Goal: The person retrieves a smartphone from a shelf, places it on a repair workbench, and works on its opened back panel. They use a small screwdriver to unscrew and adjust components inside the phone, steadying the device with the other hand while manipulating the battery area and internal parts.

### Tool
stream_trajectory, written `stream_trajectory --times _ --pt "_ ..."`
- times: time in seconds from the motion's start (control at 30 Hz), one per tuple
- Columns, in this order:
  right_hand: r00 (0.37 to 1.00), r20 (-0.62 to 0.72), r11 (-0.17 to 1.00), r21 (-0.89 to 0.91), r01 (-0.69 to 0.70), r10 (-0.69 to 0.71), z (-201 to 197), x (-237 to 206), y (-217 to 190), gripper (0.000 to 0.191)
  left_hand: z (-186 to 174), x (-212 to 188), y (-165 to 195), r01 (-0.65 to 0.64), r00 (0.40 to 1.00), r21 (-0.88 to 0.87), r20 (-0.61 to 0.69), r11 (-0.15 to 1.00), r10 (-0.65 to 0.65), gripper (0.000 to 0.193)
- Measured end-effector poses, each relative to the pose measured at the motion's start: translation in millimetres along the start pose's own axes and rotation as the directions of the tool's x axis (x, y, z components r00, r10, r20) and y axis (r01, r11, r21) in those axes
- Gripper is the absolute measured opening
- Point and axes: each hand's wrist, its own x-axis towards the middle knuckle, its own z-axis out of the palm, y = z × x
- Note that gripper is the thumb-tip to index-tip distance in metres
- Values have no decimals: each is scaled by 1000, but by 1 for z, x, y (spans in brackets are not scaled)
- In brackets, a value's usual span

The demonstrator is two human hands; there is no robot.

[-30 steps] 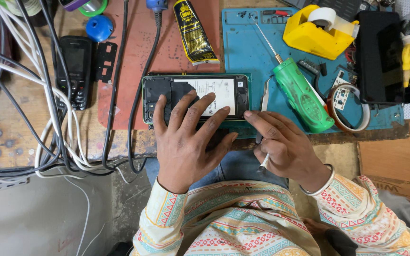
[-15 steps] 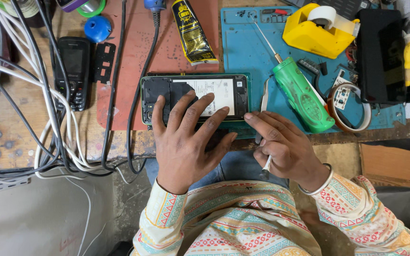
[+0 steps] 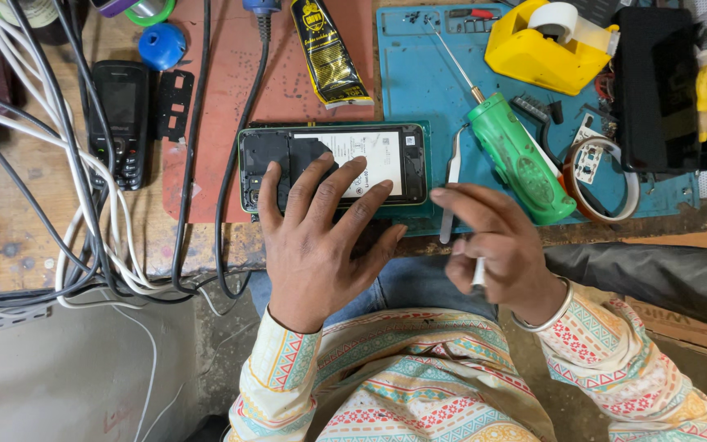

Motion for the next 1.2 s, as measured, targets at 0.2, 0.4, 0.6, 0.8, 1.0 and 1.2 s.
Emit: stream_trajectory --times 0.2,0.4,0.6,0.8,1.0,1.2 --pt "925 -332 971 206 -120 185 1 4 -5 26 2 -3 -2 -10 1000 8 -16 1000 10 38" --pt "915 -291 958 142 -247 279 -11 26 -21 31 15 -21 2 -90 995 39 -32 995 91 38" --pt "894 -339 944 252 -214 293 -2 27 -13 65 38 -48 19 -58 997 55 -52 997 61 47" --pt "865 -230 825 479 -298 446 10 5 -10 88 53 -56 19 -29 996 134 -75 990 40 46" --pt "902 -161 850 432 -301 401 13 4 -4 87 53 -56 20 -18 996 140 -84 990 30 43" --pt "910 -152 850 442 -286 386 13 10 -6 87 52 -56 20 -18 996 142 -81 990 30 43"
